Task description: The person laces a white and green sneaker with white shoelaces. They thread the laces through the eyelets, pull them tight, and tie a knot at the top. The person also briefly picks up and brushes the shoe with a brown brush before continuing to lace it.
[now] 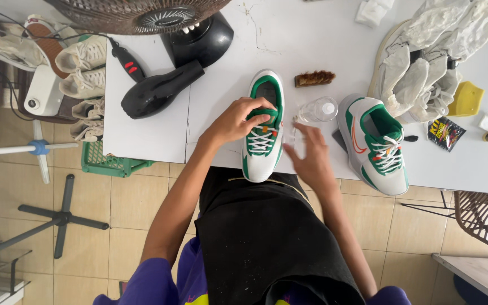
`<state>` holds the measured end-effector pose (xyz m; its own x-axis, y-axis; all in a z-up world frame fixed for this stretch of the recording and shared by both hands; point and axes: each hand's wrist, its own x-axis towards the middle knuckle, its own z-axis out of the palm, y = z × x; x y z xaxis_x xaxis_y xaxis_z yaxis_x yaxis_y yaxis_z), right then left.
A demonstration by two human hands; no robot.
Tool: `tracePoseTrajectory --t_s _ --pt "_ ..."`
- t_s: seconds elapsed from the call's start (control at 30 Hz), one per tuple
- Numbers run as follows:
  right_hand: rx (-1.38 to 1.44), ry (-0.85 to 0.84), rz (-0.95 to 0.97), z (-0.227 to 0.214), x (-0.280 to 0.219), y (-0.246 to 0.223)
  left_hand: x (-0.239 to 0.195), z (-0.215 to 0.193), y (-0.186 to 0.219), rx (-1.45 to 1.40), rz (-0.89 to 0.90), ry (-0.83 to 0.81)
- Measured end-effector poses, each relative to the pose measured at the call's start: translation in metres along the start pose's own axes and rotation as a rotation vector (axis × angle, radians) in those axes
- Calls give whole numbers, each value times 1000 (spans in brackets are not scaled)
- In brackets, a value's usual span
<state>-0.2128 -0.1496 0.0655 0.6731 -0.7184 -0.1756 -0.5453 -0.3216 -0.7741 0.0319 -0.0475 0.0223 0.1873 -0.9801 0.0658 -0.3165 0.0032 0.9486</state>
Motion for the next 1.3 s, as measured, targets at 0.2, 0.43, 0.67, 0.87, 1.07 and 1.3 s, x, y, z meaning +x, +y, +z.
tracePoseTrajectory --t_s 0.2,0.43,0.67,0.87,1.07,1.3 --pt "-213 180 -354 61 29 49 -6 -2 0 -68 -51 20" --pt "60 -128 -304 -4 8 12 -10 -3 5 -124 -75 34" --pt "-228 -344 -292 -80 -53 -97 -3 -4 51 213 151 23" --pt "25 -361 -455 -93 -51 -94 -23 -1 123 -227 192 -242" --pt "61 -236 -300 -68 -38 -58 -60 -34 50 78 -84 24" --pt "228 -87 -175 -42 -9 -20 -76 -33 33 -135 -130 115"
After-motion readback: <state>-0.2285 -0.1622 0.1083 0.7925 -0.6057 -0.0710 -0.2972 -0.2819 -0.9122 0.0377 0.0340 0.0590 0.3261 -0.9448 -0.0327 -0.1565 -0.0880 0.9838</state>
